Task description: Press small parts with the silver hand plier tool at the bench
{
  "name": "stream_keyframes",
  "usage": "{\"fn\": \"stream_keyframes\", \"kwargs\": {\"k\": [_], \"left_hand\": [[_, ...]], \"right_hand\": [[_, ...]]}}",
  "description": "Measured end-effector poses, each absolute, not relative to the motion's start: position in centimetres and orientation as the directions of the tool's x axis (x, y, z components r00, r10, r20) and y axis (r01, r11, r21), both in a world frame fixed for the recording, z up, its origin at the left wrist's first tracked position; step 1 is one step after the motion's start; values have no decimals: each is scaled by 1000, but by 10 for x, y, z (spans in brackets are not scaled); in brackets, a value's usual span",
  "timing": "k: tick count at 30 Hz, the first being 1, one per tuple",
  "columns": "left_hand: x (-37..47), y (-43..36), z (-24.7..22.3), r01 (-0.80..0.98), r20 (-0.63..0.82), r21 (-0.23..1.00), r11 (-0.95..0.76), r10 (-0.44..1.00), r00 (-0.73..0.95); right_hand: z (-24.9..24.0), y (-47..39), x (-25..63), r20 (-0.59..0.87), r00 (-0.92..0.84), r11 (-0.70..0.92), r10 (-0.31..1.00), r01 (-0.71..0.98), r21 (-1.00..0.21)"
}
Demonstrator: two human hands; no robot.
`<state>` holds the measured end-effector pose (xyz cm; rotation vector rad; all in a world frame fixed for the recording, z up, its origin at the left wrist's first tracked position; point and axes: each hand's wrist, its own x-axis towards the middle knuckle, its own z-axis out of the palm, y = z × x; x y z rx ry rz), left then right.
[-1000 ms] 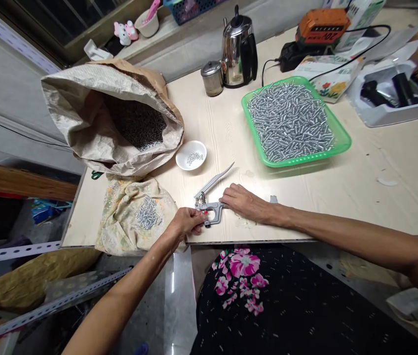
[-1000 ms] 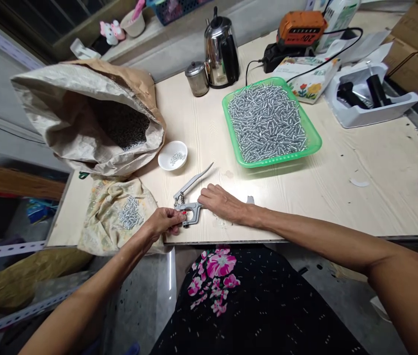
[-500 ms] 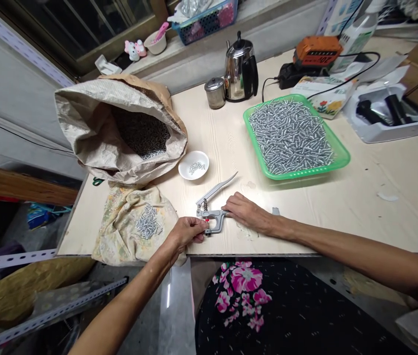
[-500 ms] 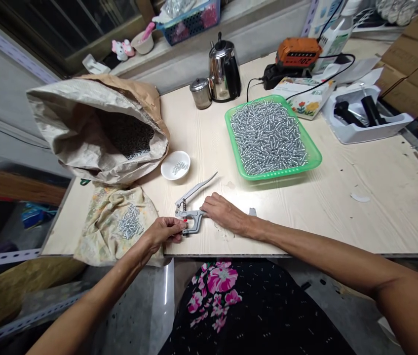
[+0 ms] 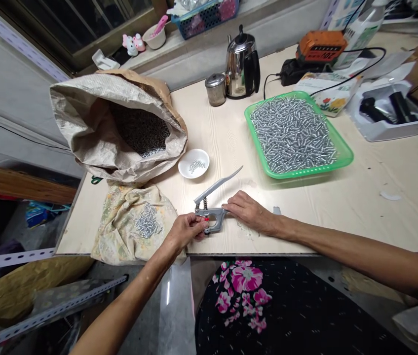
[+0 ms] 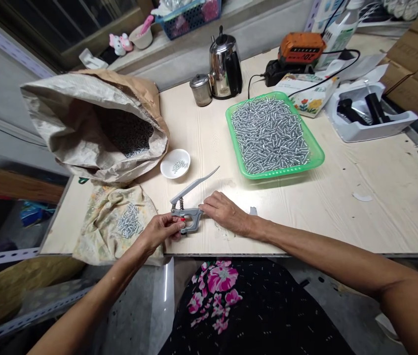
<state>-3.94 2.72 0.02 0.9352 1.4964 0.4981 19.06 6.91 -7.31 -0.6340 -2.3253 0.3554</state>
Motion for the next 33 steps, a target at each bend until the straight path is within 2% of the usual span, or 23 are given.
{"fn": "stream_keyframes", "kwargs": {"k": [5,9,13,16,22,27,33], "left_hand": [[-35,26,3,233,-578,789,569,815,-31],[-36,23,8,251,-516,822,511,855,-50],[-34,19,16,269,-601,767,583,799,-18],[-33,17,20,203,-666,732,651,746,9],[-29,15,10,120,-702,706,698,712,-13],[-25,18,-6,107,-755,644,758,652,-67],[-21,26,-7,144,-811,565,813,579,-83]], "right_hand": [[-73,70,193,564,-592,816,575,366,-448],[-77,68,193,620,-549,828,561,357,-432],[-79,67,191,651,-521,834,551,375,-406],[-76,67,190,620,-547,827,562,368,-425],[-73,70,191,560,-593,815,579,407,-412],[-76,73,189,472,-644,798,602,465,-383],[-64,74,194,311,-698,750,645,497,-437]]}}
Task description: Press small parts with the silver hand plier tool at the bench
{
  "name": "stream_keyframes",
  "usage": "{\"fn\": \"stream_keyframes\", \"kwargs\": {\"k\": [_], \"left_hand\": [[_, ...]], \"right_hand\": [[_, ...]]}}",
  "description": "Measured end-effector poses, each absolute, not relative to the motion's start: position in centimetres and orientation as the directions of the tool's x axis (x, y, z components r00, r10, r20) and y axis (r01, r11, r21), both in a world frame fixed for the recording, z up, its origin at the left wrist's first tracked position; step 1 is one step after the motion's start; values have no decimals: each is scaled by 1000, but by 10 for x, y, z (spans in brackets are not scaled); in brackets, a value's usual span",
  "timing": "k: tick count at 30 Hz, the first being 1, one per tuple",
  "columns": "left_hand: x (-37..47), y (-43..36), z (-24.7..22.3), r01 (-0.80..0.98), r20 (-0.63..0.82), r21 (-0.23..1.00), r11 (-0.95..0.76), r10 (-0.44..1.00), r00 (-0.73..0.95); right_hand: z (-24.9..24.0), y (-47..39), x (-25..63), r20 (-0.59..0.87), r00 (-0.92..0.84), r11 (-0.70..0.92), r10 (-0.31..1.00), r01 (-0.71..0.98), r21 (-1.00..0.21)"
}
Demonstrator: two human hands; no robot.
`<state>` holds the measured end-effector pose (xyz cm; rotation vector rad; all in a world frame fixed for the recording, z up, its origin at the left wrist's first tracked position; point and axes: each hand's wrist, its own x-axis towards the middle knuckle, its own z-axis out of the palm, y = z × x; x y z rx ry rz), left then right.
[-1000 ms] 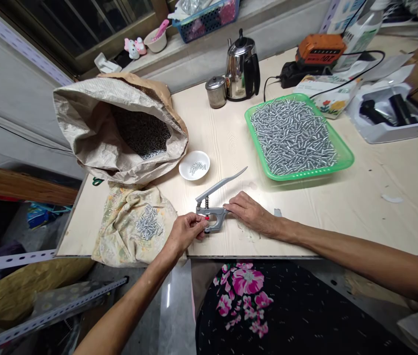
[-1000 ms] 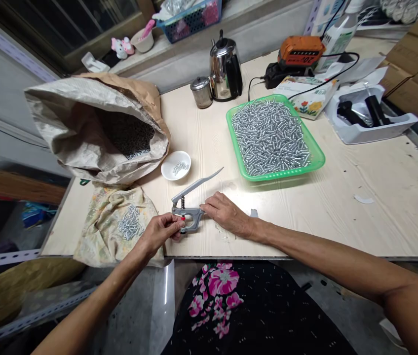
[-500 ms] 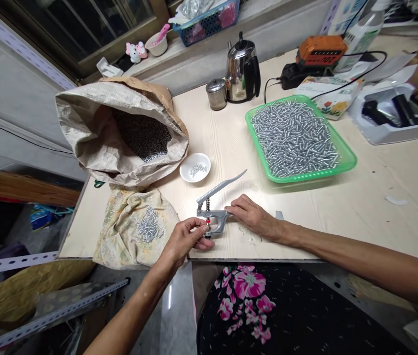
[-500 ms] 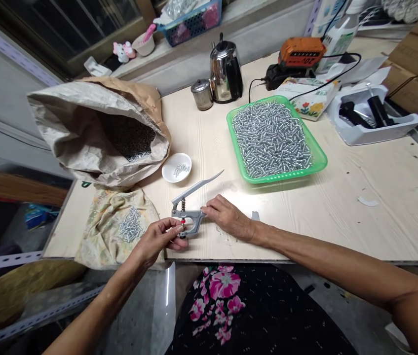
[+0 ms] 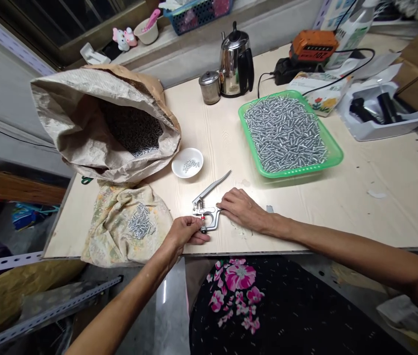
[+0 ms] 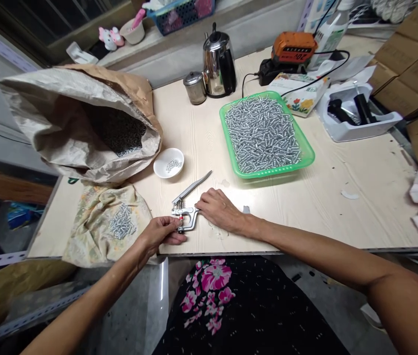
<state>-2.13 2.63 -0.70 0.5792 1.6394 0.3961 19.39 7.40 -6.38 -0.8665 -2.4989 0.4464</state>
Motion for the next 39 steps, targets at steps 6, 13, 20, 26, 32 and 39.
{"fn": "stream_keyframes", "kwargs": {"k": [6,13,20,26,32,39], "left_hand": [[-10,30,-2,197,-823,533,822,559,-103],[-7,30,-3,193,-813,539,820,566,-134],[-5,28,0,191,-815,532,825,560,-146],[-4,28,-2,212,-809,538,816,571,-141],[-11,22,-1,417,-733,548,725,656,-177],[1,26,-5,872,64,382,-306,950,305]], "right_hand": [[-49,93,208,185,-750,745,635,532,-402],[-44,116,209,84,-799,769,596,537,-348],[-34,119,207,96,-812,800,576,536,-270],[-36,118,210,92,-819,808,567,531,-253],[-31,112,209,114,-805,794,582,533,-291],[-44,103,205,159,-782,771,602,517,-372]]}}
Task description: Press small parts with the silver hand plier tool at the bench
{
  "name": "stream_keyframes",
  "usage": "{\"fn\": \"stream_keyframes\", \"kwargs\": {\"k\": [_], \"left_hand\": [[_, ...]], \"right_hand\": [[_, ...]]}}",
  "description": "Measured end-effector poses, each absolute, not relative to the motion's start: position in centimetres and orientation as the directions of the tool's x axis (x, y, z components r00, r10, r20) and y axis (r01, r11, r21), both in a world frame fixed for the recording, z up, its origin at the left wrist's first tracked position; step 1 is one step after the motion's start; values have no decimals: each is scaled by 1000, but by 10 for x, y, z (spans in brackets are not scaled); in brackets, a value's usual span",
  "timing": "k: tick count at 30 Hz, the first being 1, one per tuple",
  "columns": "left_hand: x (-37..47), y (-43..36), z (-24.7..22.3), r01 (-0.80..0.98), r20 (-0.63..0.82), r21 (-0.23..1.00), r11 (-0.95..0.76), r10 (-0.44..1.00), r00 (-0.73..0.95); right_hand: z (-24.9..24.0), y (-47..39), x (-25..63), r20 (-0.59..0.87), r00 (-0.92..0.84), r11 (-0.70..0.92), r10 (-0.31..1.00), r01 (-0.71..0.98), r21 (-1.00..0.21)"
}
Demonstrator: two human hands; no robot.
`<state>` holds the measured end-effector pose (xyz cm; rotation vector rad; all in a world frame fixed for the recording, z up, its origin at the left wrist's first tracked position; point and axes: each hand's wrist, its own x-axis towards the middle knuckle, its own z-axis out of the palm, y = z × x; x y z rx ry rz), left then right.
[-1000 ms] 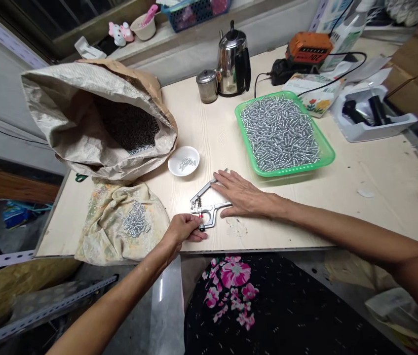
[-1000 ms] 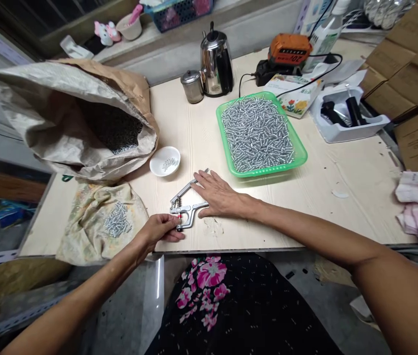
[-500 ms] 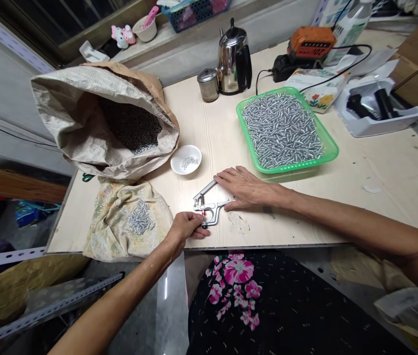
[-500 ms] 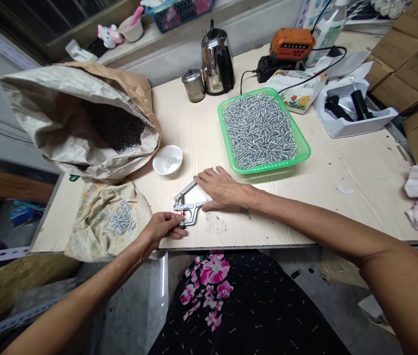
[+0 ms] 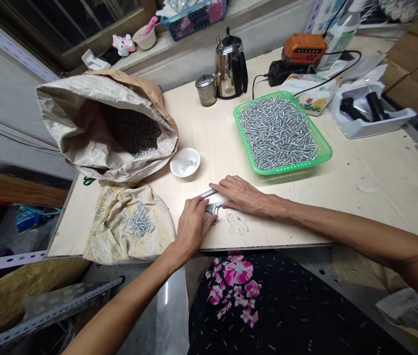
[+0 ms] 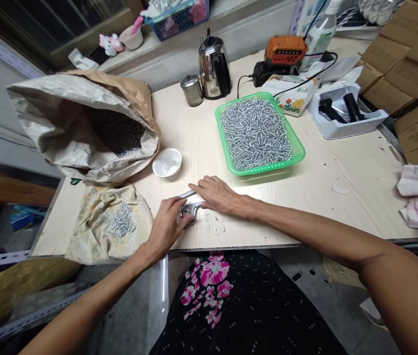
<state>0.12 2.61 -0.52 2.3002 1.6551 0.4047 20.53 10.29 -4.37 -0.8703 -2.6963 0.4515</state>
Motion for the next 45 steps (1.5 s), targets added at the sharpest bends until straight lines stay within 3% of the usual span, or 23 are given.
{"fn": "stream_keyframes", "kwargs": {"k": [3,8,12,21,29,33,36,38,42,45], "left_hand": [[15,46,-11,835,28,290,-467,877,480],[21,68,-12,808,-143,257,-531,806,575],[26,74,-11,820,-190,196,-538,799,570],[44,81,-6,785,-228,153,-600,752,619],[47,78,-12,826,-249,212,-522,789,562],[48,79,-16,828,-244,226,-513,793,558],[41,77,-14,837,-186,254,-485,824,535],[28,73,-9,833,-68,309,-458,864,500],[-13,55,10,853,174,418,-311,950,261],[-34,36,15,880,77,466,-92,995,64]], "right_hand": [[-48,101,207,197,-770,758,607,487,-435],[-40,103,222,108,-760,711,640,533,-458],[-31,105,234,-13,-706,653,708,661,-369],[-19,94,229,-17,-704,680,710,691,-245],[-33,92,220,-44,-710,660,703,675,-330],[-34,96,219,-76,-696,648,714,697,-307],[-28,99,224,-42,-681,641,731,707,-299],[-25,99,230,9,-691,660,723,687,-303],[-23,92,238,159,-679,688,716,651,-320],[-26,81,236,221,-653,681,724,627,-377]]}}
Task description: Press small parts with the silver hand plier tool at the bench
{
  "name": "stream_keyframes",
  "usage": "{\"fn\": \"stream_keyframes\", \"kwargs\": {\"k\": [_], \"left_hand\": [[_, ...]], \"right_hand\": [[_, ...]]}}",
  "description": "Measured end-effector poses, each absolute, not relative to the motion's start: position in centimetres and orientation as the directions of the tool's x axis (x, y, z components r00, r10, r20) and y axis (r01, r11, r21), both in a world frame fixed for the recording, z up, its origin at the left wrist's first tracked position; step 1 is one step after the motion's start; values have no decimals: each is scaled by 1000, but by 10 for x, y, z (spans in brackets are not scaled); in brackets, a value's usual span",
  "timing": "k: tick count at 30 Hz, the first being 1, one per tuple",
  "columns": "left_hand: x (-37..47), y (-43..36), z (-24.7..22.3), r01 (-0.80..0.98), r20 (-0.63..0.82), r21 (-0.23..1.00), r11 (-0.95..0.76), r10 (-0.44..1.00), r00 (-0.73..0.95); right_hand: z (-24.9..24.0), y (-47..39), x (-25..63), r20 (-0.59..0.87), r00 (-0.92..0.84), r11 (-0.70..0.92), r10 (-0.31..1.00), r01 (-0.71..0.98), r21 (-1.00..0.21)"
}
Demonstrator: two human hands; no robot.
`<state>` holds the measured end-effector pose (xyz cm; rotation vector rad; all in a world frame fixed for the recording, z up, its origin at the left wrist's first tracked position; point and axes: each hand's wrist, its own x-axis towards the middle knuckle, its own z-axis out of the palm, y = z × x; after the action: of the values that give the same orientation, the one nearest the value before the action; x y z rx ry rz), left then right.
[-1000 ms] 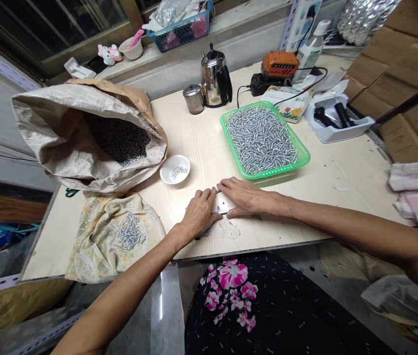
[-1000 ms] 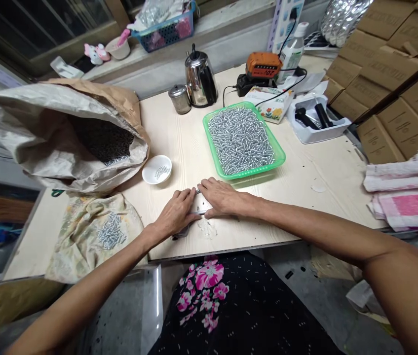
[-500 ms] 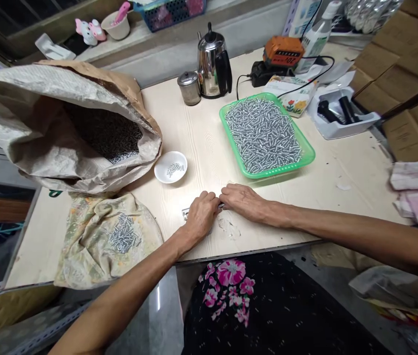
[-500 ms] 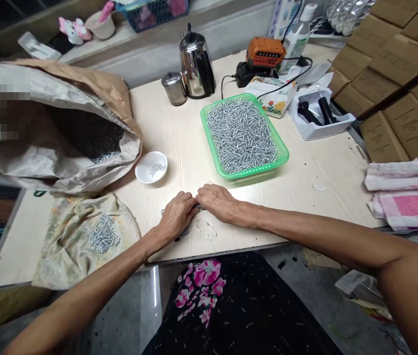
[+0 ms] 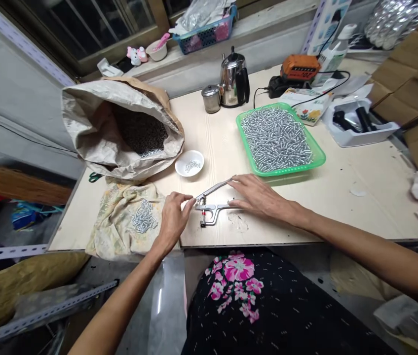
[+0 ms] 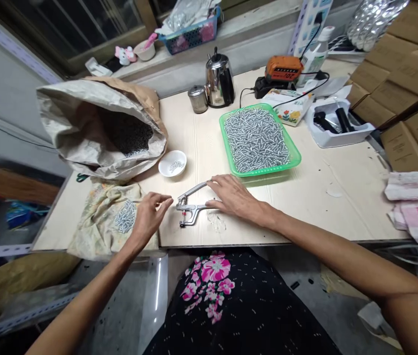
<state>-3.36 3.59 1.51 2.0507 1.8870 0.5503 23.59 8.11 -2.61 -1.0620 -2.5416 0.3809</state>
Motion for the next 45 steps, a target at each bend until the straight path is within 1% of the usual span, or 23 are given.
{"fn": "stream_keyframes", "kwargs": {"k": [2,4,8,14,19,24,26,29,33,35,37,41,43,45], "left_hand": [[-37,25,11,886,-63,463,37,998,-9],[-34,18,2,889,-168,441,126,984,-57],[-24,16,-10,891,-270,395,226,955,-122],[-22,27,-11,869,-419,392,302,899,-124],[-24,37,-11,870,-470,382,313,876,-109],[-23,46,-10,876,-522,385,290,851,-52],[-24,49,-10,865,-563,407,295,826,-17],[-28,51,-13,824,-620,448,346,785,7],[-34,52,-17,804,-643,473,361,766,34],[-35,53,-15,807,-652,487,335,754,80],[-34,55,-10,836,-650,478,270,749,129],[-30,59,-1,921,-581,377,95,799,155],[-30,58,1,933,-580,349,86,802,143],[-32,54,1,932,-585,350,96,799,137]], "right_hand": [[-29,75,230,221,-663,686,716,606,-404],[-32,70,222,203,-674,688,710,603,-405],[-36,62,210,171,-674,678,719,626,-385],[-47,56,206,180,-654,662,735,632,-403],[-51,56,205,195,-644,662,739,643,-385],[-52,57,205,190,-641,656,743,645,-391],[-53,57,206,198,-641,659,742,640,-395],[-57,58,207,216,-633,659,743,636,-402],[-62,58,207,237,-625,659,744,627,-415],[-65,59,206,247,-624,663,742,625,-412],[-68,59,204,264,-614,663,744,628,-408],[-72,58,201,300,-582,652,756,623,-433],[-74,57,201,312,-565,643,764,625,-442],[-75,58,203,319,-548,632,774,634,-445]]}}
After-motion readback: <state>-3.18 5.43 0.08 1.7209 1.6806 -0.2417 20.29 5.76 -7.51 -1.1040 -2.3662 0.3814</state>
